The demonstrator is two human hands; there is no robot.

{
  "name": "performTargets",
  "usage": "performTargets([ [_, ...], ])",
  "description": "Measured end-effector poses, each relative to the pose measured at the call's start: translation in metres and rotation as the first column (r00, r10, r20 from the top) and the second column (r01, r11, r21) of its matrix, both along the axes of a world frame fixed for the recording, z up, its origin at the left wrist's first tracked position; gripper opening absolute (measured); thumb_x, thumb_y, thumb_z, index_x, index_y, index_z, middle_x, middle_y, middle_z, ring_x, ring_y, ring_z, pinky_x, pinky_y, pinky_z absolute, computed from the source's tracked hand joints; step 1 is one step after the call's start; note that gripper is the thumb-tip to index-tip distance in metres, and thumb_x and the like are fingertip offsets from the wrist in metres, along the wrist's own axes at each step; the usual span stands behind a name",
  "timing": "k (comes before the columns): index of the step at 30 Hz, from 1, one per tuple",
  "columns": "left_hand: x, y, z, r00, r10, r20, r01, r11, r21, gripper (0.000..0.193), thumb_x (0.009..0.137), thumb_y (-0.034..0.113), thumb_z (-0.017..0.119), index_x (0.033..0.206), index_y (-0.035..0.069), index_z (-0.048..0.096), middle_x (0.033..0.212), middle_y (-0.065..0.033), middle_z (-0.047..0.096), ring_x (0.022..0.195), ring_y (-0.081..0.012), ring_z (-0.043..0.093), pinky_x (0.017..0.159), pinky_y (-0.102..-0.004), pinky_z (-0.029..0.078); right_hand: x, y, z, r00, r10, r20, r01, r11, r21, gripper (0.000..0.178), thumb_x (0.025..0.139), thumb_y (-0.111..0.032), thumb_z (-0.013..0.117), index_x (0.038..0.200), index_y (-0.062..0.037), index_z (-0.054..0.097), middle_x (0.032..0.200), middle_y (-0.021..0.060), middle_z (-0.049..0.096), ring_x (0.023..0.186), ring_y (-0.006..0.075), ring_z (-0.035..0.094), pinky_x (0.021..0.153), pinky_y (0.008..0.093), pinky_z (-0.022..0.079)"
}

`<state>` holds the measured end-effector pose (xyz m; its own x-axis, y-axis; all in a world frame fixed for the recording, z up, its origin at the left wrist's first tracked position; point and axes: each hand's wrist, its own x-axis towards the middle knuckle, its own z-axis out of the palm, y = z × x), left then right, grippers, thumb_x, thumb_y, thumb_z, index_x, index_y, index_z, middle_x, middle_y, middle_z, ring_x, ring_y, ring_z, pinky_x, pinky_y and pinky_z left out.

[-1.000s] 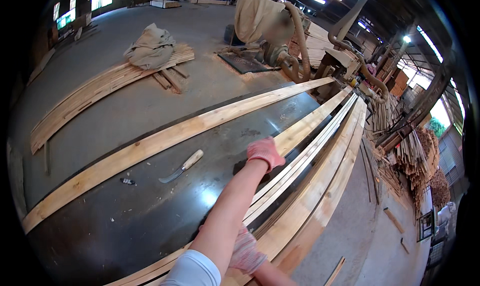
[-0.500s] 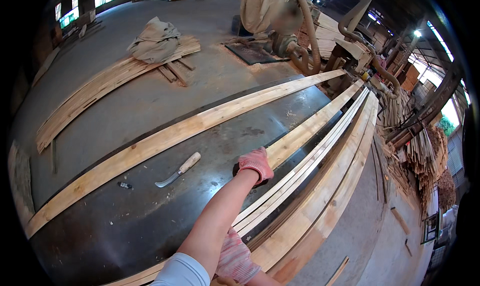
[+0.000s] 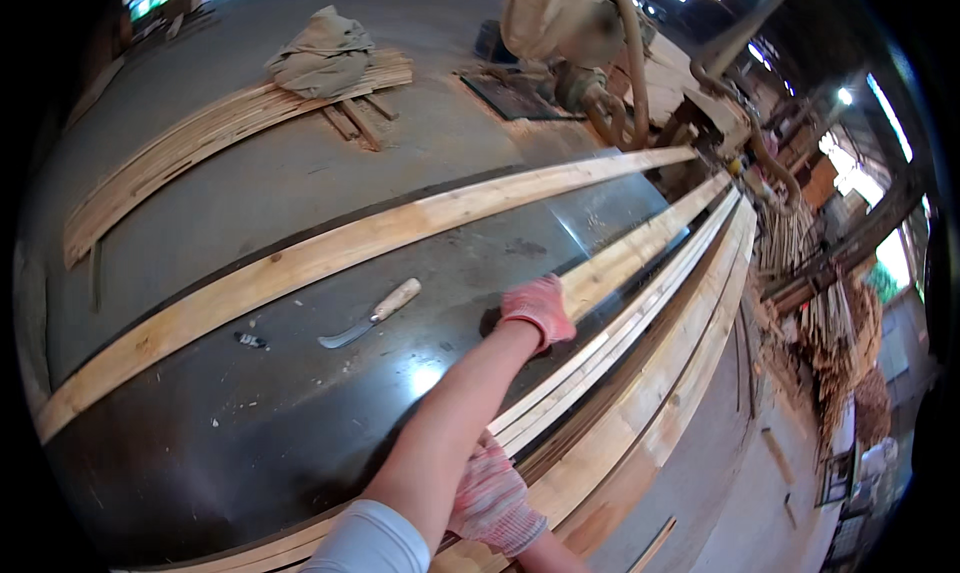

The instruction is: The person sorts and stacks long wooden planks on a metal table in a workshop. They pick up planks from a pile, inspect them, and place them in a neat stack, occasionally using a small knife to scrape the surface of the wood.

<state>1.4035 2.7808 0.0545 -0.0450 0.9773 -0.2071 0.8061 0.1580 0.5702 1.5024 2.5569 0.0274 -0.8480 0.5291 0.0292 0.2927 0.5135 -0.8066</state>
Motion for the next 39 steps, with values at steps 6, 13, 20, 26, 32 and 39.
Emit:
performTargets([
  [6,-0.01,0.001,-0.025,0.998,-0.008,-0.061,0.006,0.999,-0.04,0.077,0.073,0.046,0.08,0.131,0.002,0.055,0.13,-0.0194,0.067,0.12,-0.0325,0.067,0.101,-0.043,0.054,-0.014,0.008,0.036,0.928,0.078,0.365,-0.226,0.895,0.384,0.09,0.075,-0.065,0.072,0.145,-0.0116,0.055,0.155,0.0089,0.05,0.149,0.0288,0.037,0.129,0.0505,0.016],
  [13,-0.047,-0.061,-0.029,0.994,-0.051,-0.093,0.045,0.997,-0.068,0.078,0.075,0.047,0.076,0.135,0.002,0.054,0.136,-0.0185,0.065,0.125,-0.0312,0.064,0.103,-0.041,0.053,-0.012,0.009,0.045,0.916,0.057,0.398,-0.235,0.88,0.414,0.085,0.067,-0.064,0.078,0.135,-0.0157,0.062,0.129,0.0053,0.064,0.13,0.0279,0.053,0.125,0.0527,0.023],
  [20,-0.099,-0.174,0.011,0.996,0.015,-0.09,-0.018,0.999,-0.033,0.078,0.073,0.047,0.078,0.135,0.005,0.054,0.133,-0.0189,0.065,0.123,-0.0339,0.064,0.103,-0.0431,0.053,-0.011,-0.001,0.052,0.925,-0.002,0.379,-0.191,0.861,0.471,0.078,0.062,-0.056,0.085,0.129,-0.0196,0.068,0.127,0.0026,0.068,0.129,0.0246,0.056,0.127,0.0493,0.023],
  [26,-0.148,-0.278,-0.001,0.972,0.004,-0.234,-0.051,0.98,-0.195,0.093,0.07,0.053,0.08,0.144,0.006,0.048,0.14,-0.0195,0.06,0.128,-0.0352,0.06,0.108,-0.0441,0.049,-0.009,-0.006,0.057,0.91,0.007,0.414,-0.215,0.861,0.46,0.081,0.066,-0.058,0.083,0.134,-0.0183,0.065,0.129,0.0075,0.068,0.131,0.0274,0.055,0.125,0.0489,0.024],
  [32,-0.204,-0.398,0.016,0.933,0.009,-0.36,-0.091,0.973,-0.211,0.099,0.071,0.06,0.08,0.147,0.007,0.043,0.147,-0.017,0.055,0.136,-0.0322,0.054,0.113,-0.0431,0.045,-0.009,-0.009,0.055,0.917,0.02,0.398,-0.222,0.854,0.471,0.08,0.069,-0.056,0.083,0.136,-0.0185,0.063,0.131,0.0045,0.067,0.135,0.0264,0.053,0.127,0.0487,0.021],
  [39,-0.252,-0.501,0.025,0.896,0.036,-0.444,-0.2,0.923,-0.329,0.096,0.067,0.054,0.085,0.141,0.006,0.048,0.142,-0.018,0.057,0.132,-0.0357,0.057,0.111,-0.0425,0.047,-0.003,-0.008,0.067,0.89,0.037,0.454,-0.248,0.875,0.416,0.081,0.072,-0.056,0.082,0.14,-0.0184,0.061,0.135,0.0063,0.064,0.137,0.027,0.051,0.127,0.0475,0.02],
])
